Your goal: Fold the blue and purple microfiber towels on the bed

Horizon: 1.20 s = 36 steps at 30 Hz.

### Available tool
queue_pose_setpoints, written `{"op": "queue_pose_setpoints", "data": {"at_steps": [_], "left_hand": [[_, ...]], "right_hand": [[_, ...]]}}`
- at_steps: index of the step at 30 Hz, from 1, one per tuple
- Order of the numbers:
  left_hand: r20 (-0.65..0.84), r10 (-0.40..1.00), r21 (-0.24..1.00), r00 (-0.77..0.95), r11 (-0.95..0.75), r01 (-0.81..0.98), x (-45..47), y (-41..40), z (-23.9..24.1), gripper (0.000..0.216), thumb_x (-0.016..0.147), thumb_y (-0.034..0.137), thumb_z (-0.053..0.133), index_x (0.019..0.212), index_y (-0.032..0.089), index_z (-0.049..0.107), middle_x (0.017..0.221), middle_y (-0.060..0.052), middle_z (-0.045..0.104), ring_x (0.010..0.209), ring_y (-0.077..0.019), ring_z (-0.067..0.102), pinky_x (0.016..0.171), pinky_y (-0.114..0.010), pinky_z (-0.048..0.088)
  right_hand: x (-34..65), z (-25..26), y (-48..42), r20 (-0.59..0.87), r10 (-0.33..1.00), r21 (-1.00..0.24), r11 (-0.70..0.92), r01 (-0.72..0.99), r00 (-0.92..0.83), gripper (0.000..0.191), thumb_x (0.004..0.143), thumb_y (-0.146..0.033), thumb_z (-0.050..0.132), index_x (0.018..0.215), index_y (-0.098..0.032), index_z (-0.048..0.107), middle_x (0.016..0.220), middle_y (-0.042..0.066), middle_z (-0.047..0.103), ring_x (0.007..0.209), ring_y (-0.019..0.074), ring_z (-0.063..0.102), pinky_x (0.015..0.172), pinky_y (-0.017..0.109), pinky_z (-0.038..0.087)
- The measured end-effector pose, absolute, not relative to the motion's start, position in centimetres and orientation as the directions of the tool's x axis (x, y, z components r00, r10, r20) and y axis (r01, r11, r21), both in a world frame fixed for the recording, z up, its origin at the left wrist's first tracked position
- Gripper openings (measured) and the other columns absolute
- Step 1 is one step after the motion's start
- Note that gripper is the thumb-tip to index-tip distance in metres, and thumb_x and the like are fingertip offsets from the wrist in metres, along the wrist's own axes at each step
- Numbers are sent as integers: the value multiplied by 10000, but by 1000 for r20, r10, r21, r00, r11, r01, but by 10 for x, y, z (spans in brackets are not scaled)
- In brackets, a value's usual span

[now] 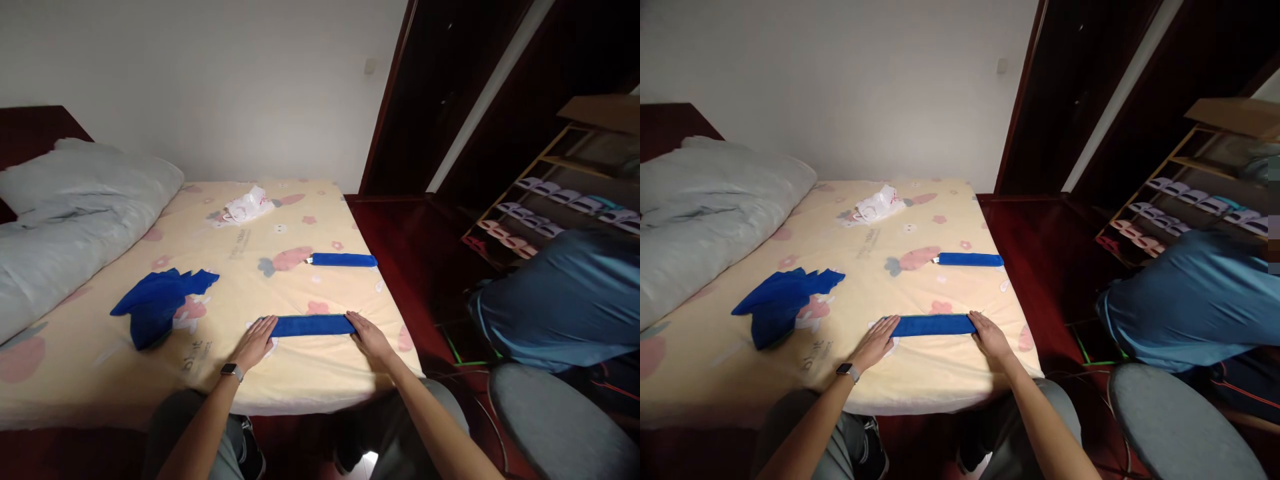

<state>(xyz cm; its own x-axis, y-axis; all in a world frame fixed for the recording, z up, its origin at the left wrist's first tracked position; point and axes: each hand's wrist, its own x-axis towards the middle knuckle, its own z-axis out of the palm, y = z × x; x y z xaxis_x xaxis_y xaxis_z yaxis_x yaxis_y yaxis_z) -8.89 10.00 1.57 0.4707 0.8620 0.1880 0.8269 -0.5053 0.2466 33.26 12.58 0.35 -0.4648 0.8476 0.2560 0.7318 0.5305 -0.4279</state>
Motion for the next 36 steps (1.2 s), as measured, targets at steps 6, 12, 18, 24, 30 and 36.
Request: {"op": "queue_pose_setpoints", "data": {"at_steps": [6,12,18,24,30,36], "left_hand": [[147,987,799,72,-161,579,-117,109,5,382,846,286,555,1209,222,656,1314,-76,650,1229,-230,594,1061,-402,475],[60,987,880,-149,19,475,-115,126,4,355,806,505,624,920,173,677,971,-77,717,929,-220,671,792,-303,538],[-289,951,863,-112,310,399,-107,142,22,416,791,617,600,835,206,548,585,30,606,500,-143,589,474,-228,427],[-407,911,912,-64,410,36,-93,139,37,496,727,607,720,901,209,481,683,-37,705,709,-222,730,702,-339,581],[-343,929,939,-134,345,-14,-74,146,46,450,737,569,728,907,160,649,873,-68,737,821,-214,717,684,-293,581],[-233,972,972,18,233,35,-41,191,55,496,816,604,638,1024,157,691,1028,-119,745,954,-239,698,761,-326,579]], "right_hand": [[343,10,128,110,971,-769,219,600,-212,408,951,-388,442,1310,-227,555,1262,87,660,1117,237,637,981,397,498],[341,7,145,136,989,-663,48,747,58,457,902,-609,454,903,-203,664,999,125,692,953,284,631,888,403,470],[339,14,146,-135,988,-815,-156,557,80,423,857,-667,513,859,-253,598,622,6,659,618,218,651,613,293,462],[331,23,146,-307,951,-952,-306,-15,33,461,760,-672,657,788,-223,555,675,41,709,623,209,690,583,293,538],[351,33,153,-208,966,-978,-208,-19,155,490,750,-666,683,710,-182,610,648,58,696,598,193,653,613,289,549],[395,35,183,-211,940,-977,-196,-82,268,483,700,-621,758,679,-150,654,640,61,688,580,181,647,625,281,565]]}}
